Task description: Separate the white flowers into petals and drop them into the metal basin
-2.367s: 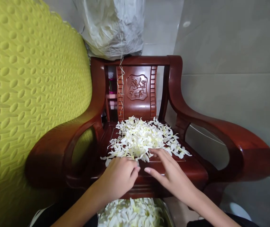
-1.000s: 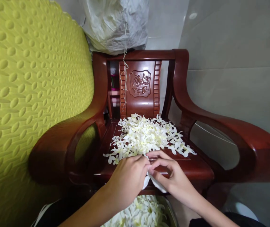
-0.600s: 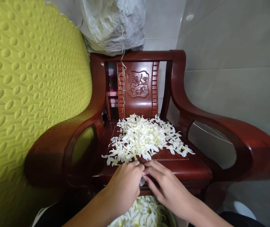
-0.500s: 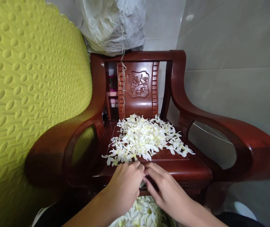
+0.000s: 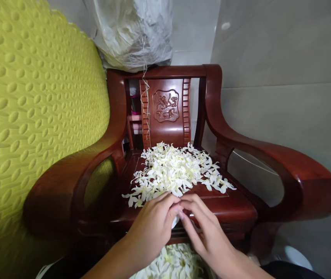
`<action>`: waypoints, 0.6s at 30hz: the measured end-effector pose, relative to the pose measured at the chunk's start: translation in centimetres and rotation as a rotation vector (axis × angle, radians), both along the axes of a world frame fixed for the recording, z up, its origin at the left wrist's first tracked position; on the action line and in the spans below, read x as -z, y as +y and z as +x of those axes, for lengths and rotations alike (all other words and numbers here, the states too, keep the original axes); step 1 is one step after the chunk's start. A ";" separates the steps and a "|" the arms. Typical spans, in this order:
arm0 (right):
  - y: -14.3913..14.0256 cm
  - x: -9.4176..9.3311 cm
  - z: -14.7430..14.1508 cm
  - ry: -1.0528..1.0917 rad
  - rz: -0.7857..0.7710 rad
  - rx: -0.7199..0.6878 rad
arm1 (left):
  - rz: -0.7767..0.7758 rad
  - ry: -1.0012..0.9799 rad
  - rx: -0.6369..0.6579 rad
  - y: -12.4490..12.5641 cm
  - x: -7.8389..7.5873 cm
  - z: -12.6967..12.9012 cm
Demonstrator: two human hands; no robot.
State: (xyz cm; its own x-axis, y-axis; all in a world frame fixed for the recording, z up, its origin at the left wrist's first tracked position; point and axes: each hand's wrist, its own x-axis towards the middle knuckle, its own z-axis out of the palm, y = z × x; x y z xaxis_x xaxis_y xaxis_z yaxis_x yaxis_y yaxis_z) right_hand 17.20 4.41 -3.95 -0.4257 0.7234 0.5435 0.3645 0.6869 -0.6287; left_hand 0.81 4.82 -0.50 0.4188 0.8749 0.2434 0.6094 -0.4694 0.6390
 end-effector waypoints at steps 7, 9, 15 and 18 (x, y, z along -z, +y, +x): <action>0.3 0.4 0.0 -0.161 0.173 0.016 | -0.113 0.017 -0.077 0.1 -0.1 0.0; 0.2 0.3 0.0 -0.150 0.170 0.012 | -0.094 -0.040 -0.050 0.1 -0.3 -0.1; -0.3 -0.3 -0.4 0.020 -0.100 -0.041 | -0.095 -0.119 -0.049 0.2 -0.2 -0.3; -0.4 -0.4 -0.9 0.232 -0.372 -0.037 | -0.112 -0.206 -0.102 0.7 -0.3 -0.7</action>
